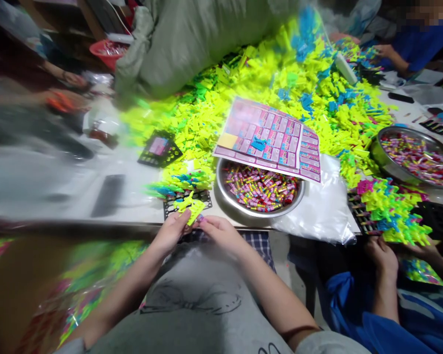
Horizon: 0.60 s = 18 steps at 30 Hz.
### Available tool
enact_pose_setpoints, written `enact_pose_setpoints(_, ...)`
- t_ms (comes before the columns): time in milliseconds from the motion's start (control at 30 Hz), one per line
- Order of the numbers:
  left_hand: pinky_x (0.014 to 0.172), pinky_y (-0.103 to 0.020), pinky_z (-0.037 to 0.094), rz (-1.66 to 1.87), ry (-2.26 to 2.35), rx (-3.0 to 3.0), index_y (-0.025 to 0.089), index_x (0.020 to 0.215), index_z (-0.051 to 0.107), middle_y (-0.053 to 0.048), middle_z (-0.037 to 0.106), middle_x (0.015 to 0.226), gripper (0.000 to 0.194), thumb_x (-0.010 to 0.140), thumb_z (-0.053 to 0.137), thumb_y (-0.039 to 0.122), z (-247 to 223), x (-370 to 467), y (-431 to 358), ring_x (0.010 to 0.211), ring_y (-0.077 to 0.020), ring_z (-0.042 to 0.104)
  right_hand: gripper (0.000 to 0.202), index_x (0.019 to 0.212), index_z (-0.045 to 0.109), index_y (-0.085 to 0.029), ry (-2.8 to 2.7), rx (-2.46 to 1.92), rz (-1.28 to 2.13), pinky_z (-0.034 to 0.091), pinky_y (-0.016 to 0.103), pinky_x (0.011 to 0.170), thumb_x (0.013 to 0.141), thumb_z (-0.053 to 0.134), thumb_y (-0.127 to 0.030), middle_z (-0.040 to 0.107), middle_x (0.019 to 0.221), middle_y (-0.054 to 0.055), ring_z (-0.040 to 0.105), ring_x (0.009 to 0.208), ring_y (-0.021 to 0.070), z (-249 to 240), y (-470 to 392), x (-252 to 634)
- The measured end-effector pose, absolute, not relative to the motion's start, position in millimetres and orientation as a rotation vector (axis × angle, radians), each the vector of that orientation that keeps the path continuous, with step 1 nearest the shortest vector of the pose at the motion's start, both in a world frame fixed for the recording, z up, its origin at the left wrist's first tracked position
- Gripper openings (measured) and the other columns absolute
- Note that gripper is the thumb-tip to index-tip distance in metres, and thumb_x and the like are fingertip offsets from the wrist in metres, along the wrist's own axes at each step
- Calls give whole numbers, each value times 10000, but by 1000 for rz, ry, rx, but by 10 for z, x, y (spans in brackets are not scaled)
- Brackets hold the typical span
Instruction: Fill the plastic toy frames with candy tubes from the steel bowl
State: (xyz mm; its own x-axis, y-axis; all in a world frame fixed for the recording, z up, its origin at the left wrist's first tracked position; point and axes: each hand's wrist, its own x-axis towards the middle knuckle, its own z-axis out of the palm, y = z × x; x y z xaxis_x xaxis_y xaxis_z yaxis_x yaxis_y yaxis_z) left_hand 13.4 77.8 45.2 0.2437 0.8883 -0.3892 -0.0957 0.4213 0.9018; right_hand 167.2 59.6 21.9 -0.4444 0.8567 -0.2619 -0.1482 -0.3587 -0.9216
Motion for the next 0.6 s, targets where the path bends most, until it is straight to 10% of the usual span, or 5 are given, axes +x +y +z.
enact_pose_setpoints(600,433,-221,261,778,1157,989,157,539,553,26,407,404,415,699,540,540,527,260,712,438,-100,361,343,808,646,-163,-1128,-997,1893,208,211,463,736,615,-497,400,520,-40,322,479,80,244,609,1805)
